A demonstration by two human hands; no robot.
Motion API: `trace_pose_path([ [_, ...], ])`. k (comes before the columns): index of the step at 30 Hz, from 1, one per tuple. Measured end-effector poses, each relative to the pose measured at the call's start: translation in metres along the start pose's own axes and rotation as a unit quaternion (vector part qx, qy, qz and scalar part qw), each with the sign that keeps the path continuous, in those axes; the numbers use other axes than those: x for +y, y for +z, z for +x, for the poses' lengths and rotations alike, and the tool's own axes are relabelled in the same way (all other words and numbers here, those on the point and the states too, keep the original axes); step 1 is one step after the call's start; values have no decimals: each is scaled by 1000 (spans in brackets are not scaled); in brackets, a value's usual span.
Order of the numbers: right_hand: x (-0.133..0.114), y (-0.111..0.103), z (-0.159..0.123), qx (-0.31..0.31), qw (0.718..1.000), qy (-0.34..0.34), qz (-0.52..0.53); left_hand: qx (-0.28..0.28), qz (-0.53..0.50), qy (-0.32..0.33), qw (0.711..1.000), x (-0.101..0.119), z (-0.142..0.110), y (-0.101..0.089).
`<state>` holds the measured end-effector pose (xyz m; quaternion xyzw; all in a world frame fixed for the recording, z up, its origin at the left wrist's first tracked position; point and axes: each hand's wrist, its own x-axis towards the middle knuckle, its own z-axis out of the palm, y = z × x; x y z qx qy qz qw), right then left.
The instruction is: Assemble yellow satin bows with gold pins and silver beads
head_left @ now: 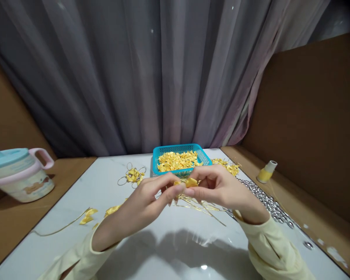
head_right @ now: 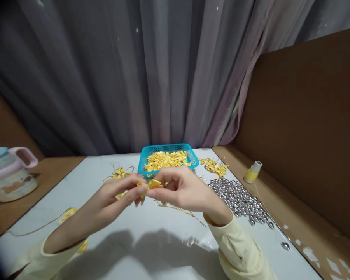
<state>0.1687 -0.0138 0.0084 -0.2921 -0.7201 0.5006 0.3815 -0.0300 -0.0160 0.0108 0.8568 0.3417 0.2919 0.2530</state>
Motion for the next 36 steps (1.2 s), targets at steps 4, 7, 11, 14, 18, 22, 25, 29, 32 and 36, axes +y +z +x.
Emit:
trace_pose_path([
  [4, -2, -3, -2, -43, 999, 8, -23, 22, 25, 35, 999, 5, -2, 2],
  [7, -7, -5, -5, -70, 996, 23, -51, 26, 42, 48, 998, 6, -3, 2],
  [11, -9, -6, -5, -88, 994, 13, -63, 20, 60, 67, 996, 5, -4, 0],
  [14, -7, -6, -4, -89, 994, 15, -65, 17, 65, 83, 994, 5, -4, 0],
  [18, -2, -6, -4, -89, 995, 38, -35, 1, 63, 82, 995, 6, -4, 1],
  [22, -1, -4, -3, -85, 995, 53, -3, 1, 55, 78, 995, 6, -4, 2],
  [25, -1, -2, -2, -71, 996, 55, 3, -6, 44, 71, 997, 6, -3, 2],
  [29, 1, -2, -2, -70, 996, 50, 12, -18, 25, 72, 997, 6, -2, 0],
  [32, 4, -2, -1, -76, 995, 48, 34, -26, 26, 78, 996, 7, -2, 0],
  [36, 8, -1, 0, -85, 989, 64, 103, -50, 37, 84, 994, 10, -4, 1],
])
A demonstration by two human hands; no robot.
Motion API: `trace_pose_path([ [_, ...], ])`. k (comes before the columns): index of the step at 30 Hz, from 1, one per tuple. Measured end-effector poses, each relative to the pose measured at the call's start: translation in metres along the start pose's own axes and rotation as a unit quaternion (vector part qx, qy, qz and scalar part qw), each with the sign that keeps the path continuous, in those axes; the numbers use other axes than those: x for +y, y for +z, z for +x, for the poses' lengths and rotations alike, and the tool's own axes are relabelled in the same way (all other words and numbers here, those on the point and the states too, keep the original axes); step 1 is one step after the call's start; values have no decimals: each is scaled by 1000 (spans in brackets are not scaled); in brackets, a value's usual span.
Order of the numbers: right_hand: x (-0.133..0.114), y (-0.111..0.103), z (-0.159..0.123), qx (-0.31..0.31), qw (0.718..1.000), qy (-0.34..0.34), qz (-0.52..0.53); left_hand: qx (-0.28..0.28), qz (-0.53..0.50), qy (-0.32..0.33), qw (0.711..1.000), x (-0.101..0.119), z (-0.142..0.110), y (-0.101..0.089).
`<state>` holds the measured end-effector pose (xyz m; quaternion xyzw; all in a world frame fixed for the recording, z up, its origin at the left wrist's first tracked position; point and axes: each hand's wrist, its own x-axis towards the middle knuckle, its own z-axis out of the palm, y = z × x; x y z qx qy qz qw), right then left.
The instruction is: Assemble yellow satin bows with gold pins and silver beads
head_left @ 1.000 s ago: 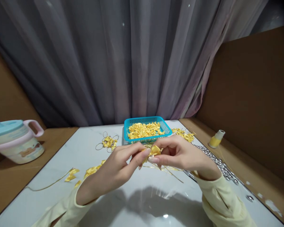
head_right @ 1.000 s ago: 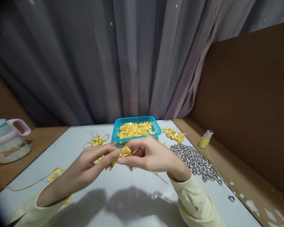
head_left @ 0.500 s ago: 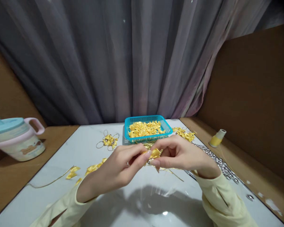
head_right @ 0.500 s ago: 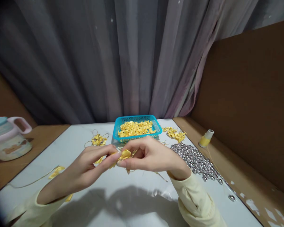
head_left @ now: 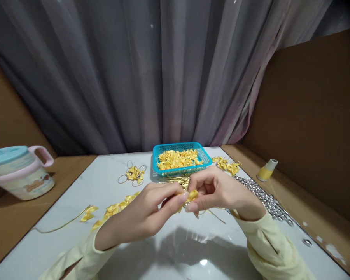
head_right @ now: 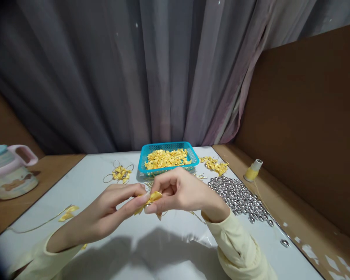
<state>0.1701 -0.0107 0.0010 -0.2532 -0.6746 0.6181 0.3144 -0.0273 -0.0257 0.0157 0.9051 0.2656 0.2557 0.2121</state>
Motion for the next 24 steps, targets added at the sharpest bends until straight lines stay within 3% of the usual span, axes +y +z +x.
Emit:
trace_pose_path([
  [3, 1, 0, 1, -1, 1000, 15, 23, -21, 3, 5, 1000, 2, -1, 1],
  [8, -1, 2, 0, 11, 1000, -2, -23, -30, 1, 1, 1000, 2, -1, 2],
  [12, -4, 3, -2, 28, 998, -34, -49, -3, -20, -10, 1000, 2, 1, 0],
  [16, -5, 2, -1, 42, 996, -35, -69, 33, -63, -64, 995, 1, 3, -3],
  [24, -13, -2, -6, 36, 995, -29, -93, 27, -115, -102, 988, -1, 4, -4],
])
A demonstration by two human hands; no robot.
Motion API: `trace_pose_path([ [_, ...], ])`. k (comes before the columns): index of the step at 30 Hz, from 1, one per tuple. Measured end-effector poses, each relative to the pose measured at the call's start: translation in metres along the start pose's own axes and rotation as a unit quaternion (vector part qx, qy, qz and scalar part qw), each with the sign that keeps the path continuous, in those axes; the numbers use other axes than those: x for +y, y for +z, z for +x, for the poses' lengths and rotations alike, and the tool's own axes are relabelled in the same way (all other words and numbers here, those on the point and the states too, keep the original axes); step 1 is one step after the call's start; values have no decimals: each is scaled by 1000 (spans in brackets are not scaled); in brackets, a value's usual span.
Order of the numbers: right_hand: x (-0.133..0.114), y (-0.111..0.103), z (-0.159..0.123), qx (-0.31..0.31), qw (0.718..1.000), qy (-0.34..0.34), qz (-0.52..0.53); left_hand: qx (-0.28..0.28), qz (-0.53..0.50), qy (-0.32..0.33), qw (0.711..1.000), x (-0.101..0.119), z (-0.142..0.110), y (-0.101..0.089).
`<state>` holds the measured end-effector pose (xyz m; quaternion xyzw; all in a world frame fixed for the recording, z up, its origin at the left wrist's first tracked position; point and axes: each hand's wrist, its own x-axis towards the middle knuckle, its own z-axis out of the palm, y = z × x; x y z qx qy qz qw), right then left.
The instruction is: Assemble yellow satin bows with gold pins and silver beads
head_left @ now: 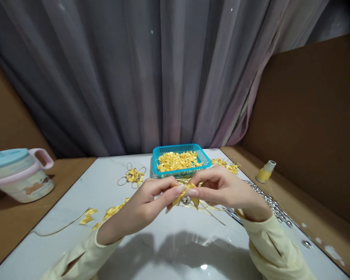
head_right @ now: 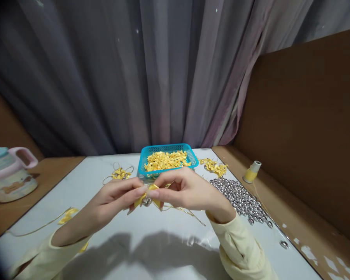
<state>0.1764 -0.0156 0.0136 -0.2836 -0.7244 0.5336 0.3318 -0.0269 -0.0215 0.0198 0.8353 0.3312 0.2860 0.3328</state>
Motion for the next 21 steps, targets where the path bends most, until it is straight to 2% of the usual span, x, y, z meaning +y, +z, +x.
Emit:
trace_pose_path([
  [2, -1, 0, -1, 8, 1000, -3, -21, 1, 1, -8, 1000, -2, 1, 2],
  [4, -1, 0, -2, 28, 998, -12, -51, 51, 27, -12, 998, -7, 1, 5],
  [6, 1, 0, -2, 67, 993, -27, -90, 173, 101, 18, 980, -12, 2, 10],
  [8, 3, 2, 0, 119, 982, -48, -142, 303, 202, 91, 927, -15, 1, 14],
  [9, 4, 4, 0, 147, 972, -64, -171, 337, 243, 132, 900, -16, -1, 16],
  [11, 6, 9, 2, 207, 943, -113, -235, 336, 290, 186, 877, -16, -4, 19],
  [13, 8, 17, 4, 265, 899, -175, -301, 311, 298, 202, 880, -14, -6, 22],
  [15, 12, 27, 6, 310, 843, -227, -376, 303, 272, 191, 893, -12, -7, 24],
  [18, 22, 40, 10, 336, 761, -267, -487, 294, 182, 113, 931, -9, -6, 24],
  [20, 28, 45, 14, 343, 723, -294, -522, 281, 104, 27, 954, -6, -5, 21],
  [21, 30, 47, 16, 344, 714, -305, -528, 273, 64, -18, 960, -4, -4, 20],
])
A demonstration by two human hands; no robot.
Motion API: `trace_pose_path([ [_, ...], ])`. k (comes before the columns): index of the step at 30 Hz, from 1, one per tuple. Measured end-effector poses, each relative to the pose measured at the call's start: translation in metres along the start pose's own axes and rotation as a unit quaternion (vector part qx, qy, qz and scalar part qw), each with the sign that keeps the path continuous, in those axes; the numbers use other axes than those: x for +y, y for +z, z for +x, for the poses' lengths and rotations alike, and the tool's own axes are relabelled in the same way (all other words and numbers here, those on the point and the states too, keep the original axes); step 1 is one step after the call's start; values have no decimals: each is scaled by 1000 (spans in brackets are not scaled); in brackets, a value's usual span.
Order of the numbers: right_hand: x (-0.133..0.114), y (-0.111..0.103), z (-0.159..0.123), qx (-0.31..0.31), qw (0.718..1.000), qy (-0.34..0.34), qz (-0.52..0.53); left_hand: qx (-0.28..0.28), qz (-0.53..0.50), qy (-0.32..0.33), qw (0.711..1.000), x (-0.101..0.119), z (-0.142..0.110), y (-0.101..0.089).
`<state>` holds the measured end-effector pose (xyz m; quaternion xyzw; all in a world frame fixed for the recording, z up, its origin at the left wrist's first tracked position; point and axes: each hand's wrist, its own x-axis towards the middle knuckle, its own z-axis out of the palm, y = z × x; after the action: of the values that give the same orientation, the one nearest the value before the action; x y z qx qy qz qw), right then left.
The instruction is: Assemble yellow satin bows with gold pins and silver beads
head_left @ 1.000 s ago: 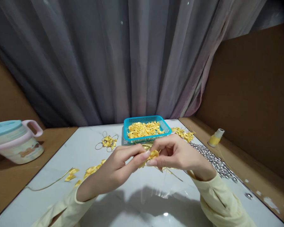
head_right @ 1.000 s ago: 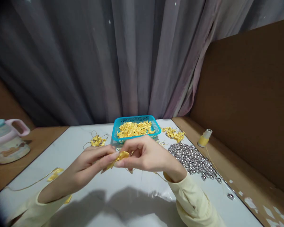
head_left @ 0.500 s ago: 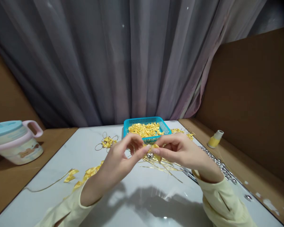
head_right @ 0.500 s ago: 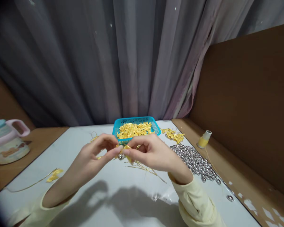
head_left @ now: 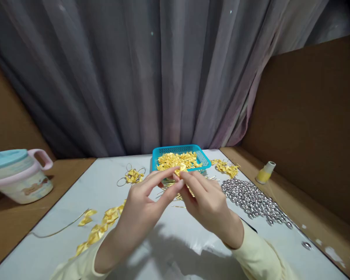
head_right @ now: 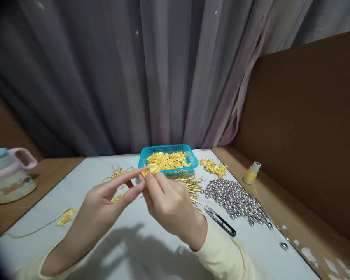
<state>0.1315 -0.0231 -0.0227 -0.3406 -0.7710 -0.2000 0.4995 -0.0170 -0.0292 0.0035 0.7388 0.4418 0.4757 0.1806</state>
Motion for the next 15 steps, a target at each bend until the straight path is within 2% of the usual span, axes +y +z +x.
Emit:
trace_pose_path([
  [3, -1, 4, 1, -11, 1000, 4, 21, -31, -96, -118, 988, 3, 4, -3],
  [5, 0, 3, 2, -32, 997, 27, 59, -40, -165, -157, 973, 3, 6, -4],
  [8, 1, -3, 6, -50, 984, 82, 152, -30, -226, -182, 956, 0, 9, -4],
  [11, 4, -10, 9, -82, 943, 195, 258, -26, -232, -180, 956, -5, 12, -2],
  [15, 14, -18, 15, -147, 860, 343, 349, -6, -208, -156, 966, -12, 14, -2],
])
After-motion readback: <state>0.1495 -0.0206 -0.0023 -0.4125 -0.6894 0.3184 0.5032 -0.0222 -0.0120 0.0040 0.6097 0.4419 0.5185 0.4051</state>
